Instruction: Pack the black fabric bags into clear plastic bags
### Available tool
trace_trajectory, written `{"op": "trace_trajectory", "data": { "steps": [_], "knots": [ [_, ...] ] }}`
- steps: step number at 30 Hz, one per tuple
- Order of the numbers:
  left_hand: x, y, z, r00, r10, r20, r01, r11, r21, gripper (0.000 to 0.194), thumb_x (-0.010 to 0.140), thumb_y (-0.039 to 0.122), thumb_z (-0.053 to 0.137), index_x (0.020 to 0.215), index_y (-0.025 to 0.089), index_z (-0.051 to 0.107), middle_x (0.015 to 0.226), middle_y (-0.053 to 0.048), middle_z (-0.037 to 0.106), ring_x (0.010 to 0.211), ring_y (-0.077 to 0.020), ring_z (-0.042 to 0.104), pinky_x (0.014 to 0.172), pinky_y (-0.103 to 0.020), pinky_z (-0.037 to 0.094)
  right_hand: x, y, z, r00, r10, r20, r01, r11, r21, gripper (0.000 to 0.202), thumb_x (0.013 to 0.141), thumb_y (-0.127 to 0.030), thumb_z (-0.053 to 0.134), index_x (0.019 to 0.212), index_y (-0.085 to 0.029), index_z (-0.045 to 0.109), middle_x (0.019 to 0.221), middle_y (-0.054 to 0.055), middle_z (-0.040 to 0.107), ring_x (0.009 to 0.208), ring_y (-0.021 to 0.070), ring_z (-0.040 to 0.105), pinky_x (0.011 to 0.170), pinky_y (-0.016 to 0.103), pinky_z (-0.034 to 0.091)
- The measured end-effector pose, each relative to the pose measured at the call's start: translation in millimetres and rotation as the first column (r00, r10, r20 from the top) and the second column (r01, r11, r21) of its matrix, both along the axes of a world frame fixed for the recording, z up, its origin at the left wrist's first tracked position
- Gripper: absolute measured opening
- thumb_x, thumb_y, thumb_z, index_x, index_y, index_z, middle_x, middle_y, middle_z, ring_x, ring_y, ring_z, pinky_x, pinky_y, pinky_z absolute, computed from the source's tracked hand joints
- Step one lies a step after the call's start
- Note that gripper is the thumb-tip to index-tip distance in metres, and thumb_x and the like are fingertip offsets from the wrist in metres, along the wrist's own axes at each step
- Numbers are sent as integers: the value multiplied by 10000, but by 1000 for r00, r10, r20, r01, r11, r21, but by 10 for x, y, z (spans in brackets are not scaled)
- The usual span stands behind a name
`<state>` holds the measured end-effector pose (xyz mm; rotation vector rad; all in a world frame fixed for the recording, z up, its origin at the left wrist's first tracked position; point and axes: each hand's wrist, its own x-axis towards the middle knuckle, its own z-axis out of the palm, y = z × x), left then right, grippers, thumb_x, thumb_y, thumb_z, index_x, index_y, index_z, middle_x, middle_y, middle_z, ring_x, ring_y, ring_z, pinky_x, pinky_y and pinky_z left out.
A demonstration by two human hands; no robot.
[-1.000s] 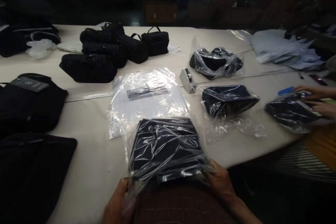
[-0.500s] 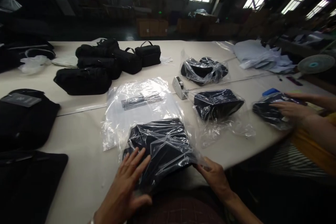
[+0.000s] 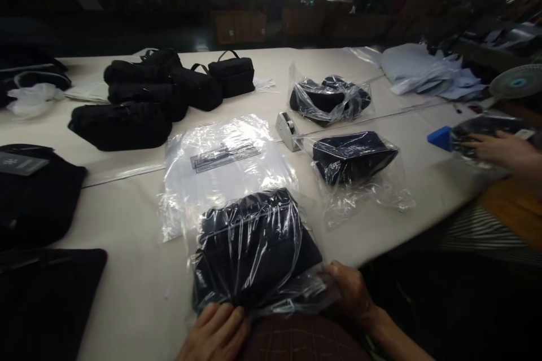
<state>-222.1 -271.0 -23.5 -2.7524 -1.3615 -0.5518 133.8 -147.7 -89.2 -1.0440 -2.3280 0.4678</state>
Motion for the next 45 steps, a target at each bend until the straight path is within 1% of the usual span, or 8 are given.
{"op": "trace_trajectory", "data": {
  "steps": [5,10,15,21,29,34,37,45],
  "knots": [
    [74,88,-204,970,236,-56,-242,934,-262,254,856,34,503,876,230,664,901,-14,704,816,-197,639,755,-315,501,31,258,-75,991,-32,127,30,999,18,279,926,-135,403,810,-207,646,636,10,583,563,127,549,573,208,425],
    [91,124,-525,968,251,-27,-230,835,-500,217,838,56,521,806,210,670,869,-28,701,801,-179,645,698,-248,505,100,316,-220,973,-8,230,14,1000,-24,287,844,-41,410,863,-206,644,709,24,605,643,145,586,620,220,451],
    [124,250,-535,944,329,-30,-245,636,-732,353,857,79,403,942,229,712,973,-44,737,891,-185,683,782,-254,523,222,188,-357,987,-18,158,15,1000,21,341,812,-4,391,1008,-193,596,799,34,640,732,169,643,682,259,517],
    [110,356,-499,936,324,-140,-291,484,-826,389,827,93,408,1043,220,705,1095,-75,735,1023,-227,679,878,-313,512,429,56,-125,993,-77,85,69,993,94,148,930,-114,462,961,-216,565,869,29,640,783,150,648,728,241,522],
    [125,395,-563,905,285,-315,-408,374,-833,405,831,96,355,970,141,733,969,-177,751,917,-287,711,780,-364,524,794,-161,190,895,235,379,-242,970,-31,199,942,-201,480,781,-215,597,712,19,615,634,156,587,590,267,454],
    [139,391,-532,900,268,-345,-428,382,-819,354,785,85,411,906,142,739,930,-177,753,925,-313,706,781,-383,514,500,-1,785,964,178,200,-190,981,47,69,920,-249,605,955,-207,646,780,41,670,703,165,627,666,284,496],
    [163,384,-423,912,256,-319,-401,404,-822,342,776,71,423,898,129,738,941,-193,748,931,-348,704,776,-414,519,30,62,1000,963,245,110,-259,957,133,390,874,-323,679,1233,-204,584,1112,117,663,1029,247,615,899,401,512],
    [524,493,-126,904,286,318,88,604,-792,352,899,276,489,1229,253,607,1234,-35,676,1123,-205,626,984,-311,463,-545,90,532,989,98,-107,-63,955,288,386,908,-83,535,1275,-206,543,1038,100,621,974,214,600,842,366,559]
  ]
}}
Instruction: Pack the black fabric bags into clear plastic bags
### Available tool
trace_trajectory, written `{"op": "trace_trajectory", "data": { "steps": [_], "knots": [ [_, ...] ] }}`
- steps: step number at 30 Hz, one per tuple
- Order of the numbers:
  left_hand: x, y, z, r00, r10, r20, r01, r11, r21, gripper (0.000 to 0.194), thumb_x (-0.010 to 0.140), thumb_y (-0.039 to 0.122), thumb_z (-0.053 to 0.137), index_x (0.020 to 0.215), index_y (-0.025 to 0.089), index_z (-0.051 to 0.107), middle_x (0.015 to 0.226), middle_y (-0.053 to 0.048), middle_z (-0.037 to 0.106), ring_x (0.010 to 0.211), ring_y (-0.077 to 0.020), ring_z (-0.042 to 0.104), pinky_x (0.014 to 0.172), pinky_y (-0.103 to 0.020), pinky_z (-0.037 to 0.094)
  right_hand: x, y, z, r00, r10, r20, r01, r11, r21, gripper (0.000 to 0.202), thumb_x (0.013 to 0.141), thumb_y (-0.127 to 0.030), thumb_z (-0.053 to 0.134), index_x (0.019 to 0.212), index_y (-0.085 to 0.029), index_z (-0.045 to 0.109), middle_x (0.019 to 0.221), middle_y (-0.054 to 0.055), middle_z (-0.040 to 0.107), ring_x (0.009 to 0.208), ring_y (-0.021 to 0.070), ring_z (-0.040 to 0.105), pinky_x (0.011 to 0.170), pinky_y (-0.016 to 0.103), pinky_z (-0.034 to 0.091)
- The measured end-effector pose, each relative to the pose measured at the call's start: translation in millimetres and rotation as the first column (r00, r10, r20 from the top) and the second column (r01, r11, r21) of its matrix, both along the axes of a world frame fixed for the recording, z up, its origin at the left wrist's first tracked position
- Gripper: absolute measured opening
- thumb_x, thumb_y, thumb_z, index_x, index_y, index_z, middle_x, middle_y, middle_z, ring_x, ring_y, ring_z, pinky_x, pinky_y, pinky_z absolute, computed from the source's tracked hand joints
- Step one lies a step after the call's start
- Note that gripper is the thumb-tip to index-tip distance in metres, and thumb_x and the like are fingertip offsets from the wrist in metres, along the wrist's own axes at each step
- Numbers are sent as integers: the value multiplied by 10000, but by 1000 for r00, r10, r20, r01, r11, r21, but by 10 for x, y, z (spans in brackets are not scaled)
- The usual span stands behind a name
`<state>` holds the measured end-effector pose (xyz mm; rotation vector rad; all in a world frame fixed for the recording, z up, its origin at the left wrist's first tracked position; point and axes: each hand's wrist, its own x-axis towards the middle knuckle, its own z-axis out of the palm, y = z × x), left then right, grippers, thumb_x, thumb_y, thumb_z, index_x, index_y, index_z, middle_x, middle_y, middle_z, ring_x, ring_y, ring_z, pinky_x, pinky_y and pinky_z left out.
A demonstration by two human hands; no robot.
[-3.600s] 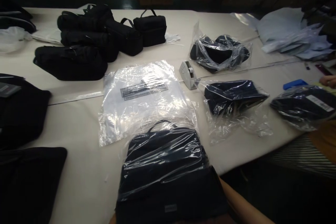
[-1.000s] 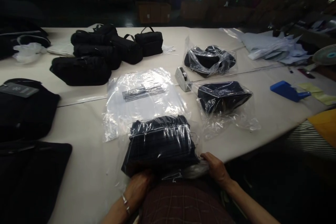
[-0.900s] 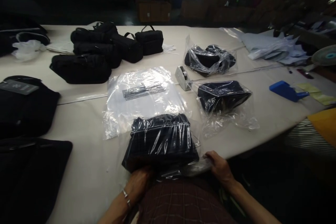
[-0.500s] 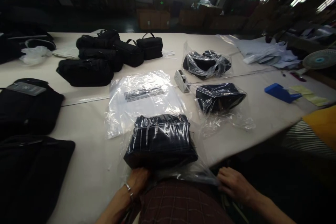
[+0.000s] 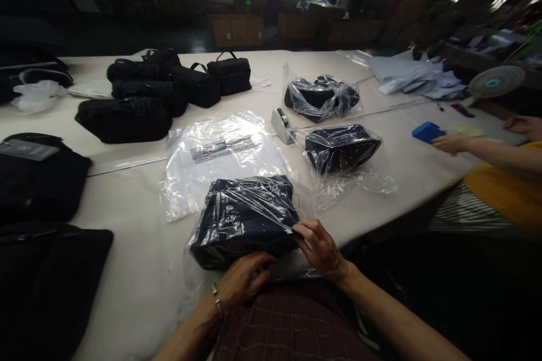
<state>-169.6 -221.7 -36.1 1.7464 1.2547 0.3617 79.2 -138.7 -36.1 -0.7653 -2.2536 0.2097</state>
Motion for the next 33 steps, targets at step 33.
{"op": "trace_trajectory", "data": {
  "steps": [33],
  "knots": [
    [-275,-32,-832,809,95,-579,189,892,411,394,912,44,399,1205,215,599,1153,-96,662,1090,-243,586,986,-438,447,-688,241,465,915,353,197,-247,874,-418,236,977,-232,488,1126,-192,666,1084,67,723,995,155,671,874,246,513]
  ]
}}
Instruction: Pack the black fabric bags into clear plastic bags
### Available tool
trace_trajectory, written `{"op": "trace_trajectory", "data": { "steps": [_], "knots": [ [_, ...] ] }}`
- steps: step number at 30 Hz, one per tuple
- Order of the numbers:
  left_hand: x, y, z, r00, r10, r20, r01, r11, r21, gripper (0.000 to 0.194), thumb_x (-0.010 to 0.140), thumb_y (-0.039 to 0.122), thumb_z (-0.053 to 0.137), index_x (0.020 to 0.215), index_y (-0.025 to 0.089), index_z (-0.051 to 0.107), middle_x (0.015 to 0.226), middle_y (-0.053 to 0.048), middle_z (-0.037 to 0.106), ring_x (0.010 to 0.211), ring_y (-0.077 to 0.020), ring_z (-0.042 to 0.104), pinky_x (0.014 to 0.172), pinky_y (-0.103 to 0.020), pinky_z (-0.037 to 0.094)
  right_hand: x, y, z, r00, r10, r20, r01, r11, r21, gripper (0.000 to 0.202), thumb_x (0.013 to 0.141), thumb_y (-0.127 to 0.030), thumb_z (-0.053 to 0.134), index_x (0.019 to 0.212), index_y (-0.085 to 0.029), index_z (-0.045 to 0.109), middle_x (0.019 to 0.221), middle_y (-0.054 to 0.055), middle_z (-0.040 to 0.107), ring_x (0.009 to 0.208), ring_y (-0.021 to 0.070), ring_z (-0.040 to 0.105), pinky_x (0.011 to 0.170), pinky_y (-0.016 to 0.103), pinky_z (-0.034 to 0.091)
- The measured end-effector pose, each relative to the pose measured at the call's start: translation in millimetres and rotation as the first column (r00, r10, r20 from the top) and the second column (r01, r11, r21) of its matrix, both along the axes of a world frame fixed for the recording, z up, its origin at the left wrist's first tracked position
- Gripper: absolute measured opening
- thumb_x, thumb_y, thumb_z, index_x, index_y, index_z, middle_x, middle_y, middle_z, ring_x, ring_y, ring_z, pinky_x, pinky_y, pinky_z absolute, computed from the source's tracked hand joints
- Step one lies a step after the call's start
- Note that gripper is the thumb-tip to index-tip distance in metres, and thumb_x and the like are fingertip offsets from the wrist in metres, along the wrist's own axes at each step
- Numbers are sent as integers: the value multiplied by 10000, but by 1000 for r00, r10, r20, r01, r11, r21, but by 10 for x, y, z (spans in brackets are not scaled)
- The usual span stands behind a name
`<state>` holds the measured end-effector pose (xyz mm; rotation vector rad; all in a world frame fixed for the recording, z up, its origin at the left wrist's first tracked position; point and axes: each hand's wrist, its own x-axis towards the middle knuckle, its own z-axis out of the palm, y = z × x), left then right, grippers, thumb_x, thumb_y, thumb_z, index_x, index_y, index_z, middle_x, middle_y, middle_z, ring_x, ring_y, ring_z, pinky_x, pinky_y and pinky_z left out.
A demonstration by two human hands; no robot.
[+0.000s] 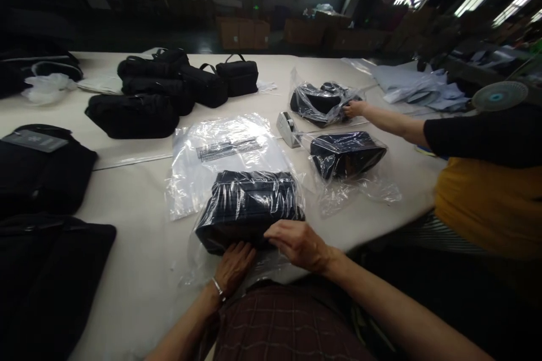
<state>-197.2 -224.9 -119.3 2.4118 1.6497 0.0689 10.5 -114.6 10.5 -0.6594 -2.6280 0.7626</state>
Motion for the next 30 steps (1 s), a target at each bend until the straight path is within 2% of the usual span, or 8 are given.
{"op": "trace_trajectory", "data": {
  "steps": [4,7,9,12,15,21,26,30],
  "knots": [
    [21,-30,-4,999,-33,25,34,999,-41,332,884,46,451,1155,178,590,1104,-108,645,1043,-254,581,911,-420,466,-64,-139,-369,849,-40,527,62,998,-24,230,907,-153,547,1083,-177,694,987,113,742,893,231,706,760,304,531],
    [12,-73,91,997,-52,64,55,997,-55,232,873,86,487,1055,178,597,1007,-88,641,971,-249,580,853,-396,466,133,-218,-459,709,-64,702,120,992,-30,91,817,-123,648,856,-128,731,797,146,740,753,276,710,668,324,512],
    [-4,-108,184,993,-61,96,66,997,-45,181,873,140,517,1032,193,587,1037,-80,629,997,-249,561,890,-407,442,237,-292,-387,733,-54,678,102,994,-32,71,810,-167,685,868,-142,719,812,125,736,758,261,694,664,316,495],
    [-8,-138,281,979,-116,165,119,993,-10,186,870,195,538,1053,216,561,1130,-61,620,1054,-237,541,948,-399,404,188,-406,-286,898,11,441,-48,996,72,266,875,-275,647,1130,-199,643,1072,96,702,947,247,633,801,352,472],
    [17,-141,273,973,-120,199,118,993,22,196,845,159,512,1034,193,545,982,-51,655,915,-218,589,861,-361,440,-36,-450,-399,969,83,232,-145,953,265,428,904,-267,604,1316,-197,513,1234,108,628,1058,260,552,907,409,413],
    [-80,-270,300,986,-28,166,20,998,52,199,899,108,386,868,195,562,719,-25,628,681,-199,605,684,-334,445,-279,-357,-707,957,62,284,-150,942,300,82,911,-169,537,886,-181,614,848,66,629,832,214,529,745,340,398],
    [-297,-478,344,987,102,127,-123,978,170,394,902,349,560,1268,209,521,1179,-112,653,1072,-292,601,926,-443,430,-268,-214,-622,917,235,321,-295,943,152,104,847,-140,563,916,-165,637,847,57,651,768,180,552,672,274,406],
    [-425,-647,199,978,207,2,-205,965,161,393,857,128,519,1240,202,570,1142,-99,672,1017,-279,612,898,-432,441,-275,-94,-580,875,300,380,-329,944,13,179,810,-103,549,924,-150,679,865,68,694,784,185,612,659,259,422]
  ]
}}
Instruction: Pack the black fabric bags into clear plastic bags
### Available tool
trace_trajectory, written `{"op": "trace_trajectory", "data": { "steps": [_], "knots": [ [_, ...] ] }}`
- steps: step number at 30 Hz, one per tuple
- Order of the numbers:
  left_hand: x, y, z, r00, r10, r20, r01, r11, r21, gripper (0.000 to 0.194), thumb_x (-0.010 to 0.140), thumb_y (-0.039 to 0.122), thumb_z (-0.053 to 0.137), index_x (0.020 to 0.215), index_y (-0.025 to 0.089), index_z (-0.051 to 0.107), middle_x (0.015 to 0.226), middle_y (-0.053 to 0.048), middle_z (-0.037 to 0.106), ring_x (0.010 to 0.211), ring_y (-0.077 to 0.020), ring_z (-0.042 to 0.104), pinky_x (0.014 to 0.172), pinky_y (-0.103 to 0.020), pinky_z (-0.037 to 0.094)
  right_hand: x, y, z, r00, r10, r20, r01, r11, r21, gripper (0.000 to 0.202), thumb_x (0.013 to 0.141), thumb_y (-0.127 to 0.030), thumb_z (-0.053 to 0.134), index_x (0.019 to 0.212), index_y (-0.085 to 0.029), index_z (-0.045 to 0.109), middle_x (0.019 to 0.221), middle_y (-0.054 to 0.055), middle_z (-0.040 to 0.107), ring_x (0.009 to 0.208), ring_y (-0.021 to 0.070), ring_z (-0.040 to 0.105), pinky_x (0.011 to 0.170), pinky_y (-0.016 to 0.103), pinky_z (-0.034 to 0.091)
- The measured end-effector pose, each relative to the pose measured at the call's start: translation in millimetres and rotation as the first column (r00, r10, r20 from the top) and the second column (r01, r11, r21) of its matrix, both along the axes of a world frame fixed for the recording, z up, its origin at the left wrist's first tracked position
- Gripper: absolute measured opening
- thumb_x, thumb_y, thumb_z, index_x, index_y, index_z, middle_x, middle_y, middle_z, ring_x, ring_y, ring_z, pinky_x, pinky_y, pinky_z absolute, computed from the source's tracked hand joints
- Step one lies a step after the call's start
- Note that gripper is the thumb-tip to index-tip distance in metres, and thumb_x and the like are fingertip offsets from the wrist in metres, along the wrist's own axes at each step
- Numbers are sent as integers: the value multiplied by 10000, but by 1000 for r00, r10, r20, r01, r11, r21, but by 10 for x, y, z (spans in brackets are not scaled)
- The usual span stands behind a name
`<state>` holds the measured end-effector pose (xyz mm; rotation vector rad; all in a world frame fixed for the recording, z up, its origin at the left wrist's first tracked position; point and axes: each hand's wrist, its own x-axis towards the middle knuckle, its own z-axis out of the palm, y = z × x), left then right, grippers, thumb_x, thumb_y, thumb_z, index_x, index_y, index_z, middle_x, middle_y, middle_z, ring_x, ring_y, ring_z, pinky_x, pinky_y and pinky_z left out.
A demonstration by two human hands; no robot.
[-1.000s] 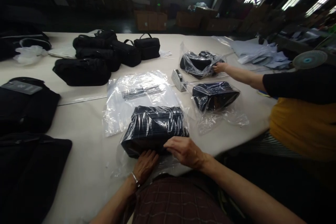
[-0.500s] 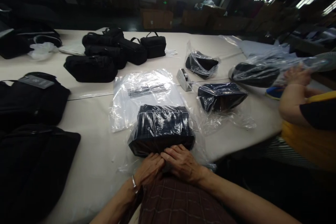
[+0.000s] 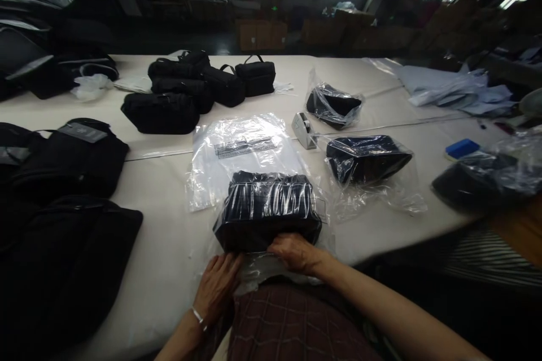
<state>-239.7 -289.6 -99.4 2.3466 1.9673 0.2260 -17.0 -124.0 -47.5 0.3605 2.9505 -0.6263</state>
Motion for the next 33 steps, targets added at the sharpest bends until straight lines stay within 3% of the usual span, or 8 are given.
{"op": "trace_trajectory", "data": {
  "steps": [7,9,11,14,20,26,30,33],
  "knots": [
    [-354,-475,36,889,407,209,-428,901,64,251,955,323,421,867,223,634,794,-59,661,787,-236,611,799,-388,456,-11,50,21,995,-96,-19,89,973,-215,211,880,-134,519,964,-192,704,874,30,732,802,158,657,688,232,429],
    [-441,-533,57,669,616,416,-668,744,-27,272,907,448,472,944,218,611,899,-78,665,836,-252,626,809,-401,485,-9,47,5,995,-95,-8,91,973,-212,197,875,-144,529,941,-195,707,854,27,729,786,161,654,679,237,422],
    [-453,-493,61,309,730,610,-776,564,-281,452,821,562,531,1080,193,559,1014,-103,652,873,-259,643,750,-389,528,-4,41,-1,996,-87,-14,82,975,-209,206,876,-142,520,942,-197,708,858,28,728,790,161,652,684,239,420],
    [-355,-342,56,-78,754,652,-564,506,-653,678,705,623,613,1194,170,489,989,-85,666,791,-223,665,609,-322,534,5,32,22,996,-85,-22,78,974,-211,221,900,-160,501,957,-198,710,873,34,729,798,159,649,690,237,424],
    [-286,-530,64,-104,814,572,-357,506,-785,532,531,657,727,704,176,581,436,85,439,369,-84,369,386,-212,269,-4,19,84,997,-77,-28,70,976,-208,226,947,-231,493,943,-200,717,872,35,729,791,159,647,711,244,434],
    [-457,-1033,222,-356,716,600,-332,504,-798,526,596,615,787,617,187,482,453,96,386,392,-47,313,392,-180,249,-4,4,87,996,-89,-30,78,961,-264,253,974,-273,475,983,-210,720,923,29,740,827,153,658,726,234,441],
    [-352,-1041,267,-627,503,595,-334,516,-789,503,635,630,782,885,213,652,888,-18,698,832,-195,659,690,-294,566,13,8,70,995,-100,3,97,960,-262,257,972,-294,481,1026,-230,724,951,20,752,847,156,672,727,233,447],
    [-135,-910,239,-734,454,506,-203,564,-800,701,669,663,743,1214,244,606,1334,-97,608,1280,-324,516,932,-450,553,18,-1,80,995,-97,2,95,965,-246,260,969,-303,489,1032,-231,730,974,27,756,868,164,682,729,235,451]
  ]
}}
